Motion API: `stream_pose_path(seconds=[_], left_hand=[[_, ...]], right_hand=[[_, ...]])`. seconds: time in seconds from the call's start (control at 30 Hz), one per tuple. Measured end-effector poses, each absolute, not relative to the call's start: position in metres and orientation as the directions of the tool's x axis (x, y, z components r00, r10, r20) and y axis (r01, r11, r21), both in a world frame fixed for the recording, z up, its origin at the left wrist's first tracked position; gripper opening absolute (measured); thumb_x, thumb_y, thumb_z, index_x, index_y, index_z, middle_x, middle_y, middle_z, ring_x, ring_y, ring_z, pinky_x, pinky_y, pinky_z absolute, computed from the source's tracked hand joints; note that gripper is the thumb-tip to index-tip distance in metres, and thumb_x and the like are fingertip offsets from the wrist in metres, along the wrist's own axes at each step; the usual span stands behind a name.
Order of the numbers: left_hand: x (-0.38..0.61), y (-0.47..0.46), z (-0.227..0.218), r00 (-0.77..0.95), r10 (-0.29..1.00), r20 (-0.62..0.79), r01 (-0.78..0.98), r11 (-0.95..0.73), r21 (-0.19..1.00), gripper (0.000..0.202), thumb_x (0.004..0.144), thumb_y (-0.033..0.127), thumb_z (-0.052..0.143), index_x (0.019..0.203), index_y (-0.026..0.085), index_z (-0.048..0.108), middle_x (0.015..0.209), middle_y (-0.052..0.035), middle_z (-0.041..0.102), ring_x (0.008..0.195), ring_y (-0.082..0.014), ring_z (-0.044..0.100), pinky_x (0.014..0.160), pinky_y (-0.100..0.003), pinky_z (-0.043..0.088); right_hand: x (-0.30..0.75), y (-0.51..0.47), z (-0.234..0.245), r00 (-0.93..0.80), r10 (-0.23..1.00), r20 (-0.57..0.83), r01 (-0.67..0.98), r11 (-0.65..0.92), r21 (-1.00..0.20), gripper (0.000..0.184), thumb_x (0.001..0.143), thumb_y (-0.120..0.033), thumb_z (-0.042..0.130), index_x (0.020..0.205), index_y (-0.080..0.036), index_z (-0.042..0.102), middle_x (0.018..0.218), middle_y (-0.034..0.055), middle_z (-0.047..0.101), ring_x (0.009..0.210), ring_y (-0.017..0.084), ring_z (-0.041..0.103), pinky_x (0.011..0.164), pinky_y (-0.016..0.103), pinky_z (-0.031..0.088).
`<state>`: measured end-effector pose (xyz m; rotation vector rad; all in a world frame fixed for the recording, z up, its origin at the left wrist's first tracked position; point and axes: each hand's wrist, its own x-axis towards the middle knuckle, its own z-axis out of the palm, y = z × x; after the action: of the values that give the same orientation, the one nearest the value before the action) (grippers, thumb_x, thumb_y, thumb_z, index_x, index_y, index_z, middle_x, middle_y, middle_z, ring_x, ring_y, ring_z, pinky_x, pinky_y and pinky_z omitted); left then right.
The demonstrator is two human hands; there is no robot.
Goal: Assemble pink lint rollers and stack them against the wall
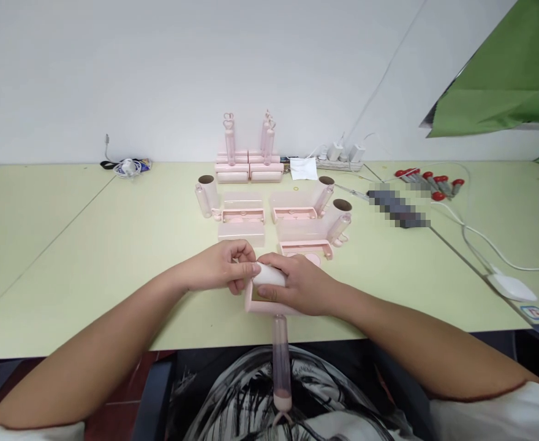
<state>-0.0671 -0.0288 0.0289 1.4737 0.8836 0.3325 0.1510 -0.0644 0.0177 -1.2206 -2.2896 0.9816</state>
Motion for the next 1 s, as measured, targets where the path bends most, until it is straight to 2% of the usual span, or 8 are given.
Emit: stream_pose_path(seconds=[0.27,0.53,0.73,1.0], left_hand=[[-0.072,-0.024,0.035,0.645,0.647,-0.407,0.349,0.224,0.910,0.034,0.075,0.037,0.074,0.095,0.018,0.055,0.069,-0.0015,0.069,0.058,-0.0158,0.068,0.056,-0.027,0.055],[-0.079,-0.018,0.032,0.695,0.619,-0.366,0.347,0.157,0.925,0.026,0.075,0.030,0.073,0.090,0.017,0.057,0.070,-0.0010,0.069,0.060,-0.0129,0.066,0.058,-0.025,0.053],[-0.073,-0.023,0.030,0.677,0.660,-0.326,0.333,0.120,0.935,0.018,0.067,0.017,0.068,0.082,0.015,0.057,0.065,0.0000,0.067,0.056,-0.0124,0.063,0.055,-0.024,0.050],[-0.073,-0.028,0.030,0.637,0.717,-0.282,0.447,-0.046,0.894,0.017,0.066,0.015,0.061,0.082,0.017,0.056,0.066,0.0018,0.065,0.058,-0.0121,0.061,0.050,-0.020,0.041]], right_hand=[[0.149,-0.061,0.016,-0.540,0.841,0.044,0.573,0.406,-0.712,0.044,0.083,-0.051,0.067,0.117,-0.022,0.066,0.097,0.0049,0.072,0.084,0.021,0.064,0.072,0.030,0.044],[0.149,-0.060,0.016,-0.586,0.808,0.069,0.553,0.461,-0.694,0.041,0.084,-0.051,0.067,0.114,-0.022,0.068,0.094,0.0036,0.072,0.083,0.020,0.063,0.071,0.028,0.043],[0.148,-0.062,0.016,-0.590,0.805,0.064,0.561,0.466,-0.684,0.037,0.083,-0.047,0.069,0.111,-0.023,0.069,0.090,0.0022,0.072,0.080,0.018,0.063,0.068,0.027,0.041],[0.146,-0.063,0.018,-0.595,0.801,0.062,0.588,0.487,-0.646,0.031,0.084,-0.044,0.068,0.106,-0.022,0.070,0.086,0.0018,0.071,0.077,0.017,0.062,0.066,0.026,0.039]])
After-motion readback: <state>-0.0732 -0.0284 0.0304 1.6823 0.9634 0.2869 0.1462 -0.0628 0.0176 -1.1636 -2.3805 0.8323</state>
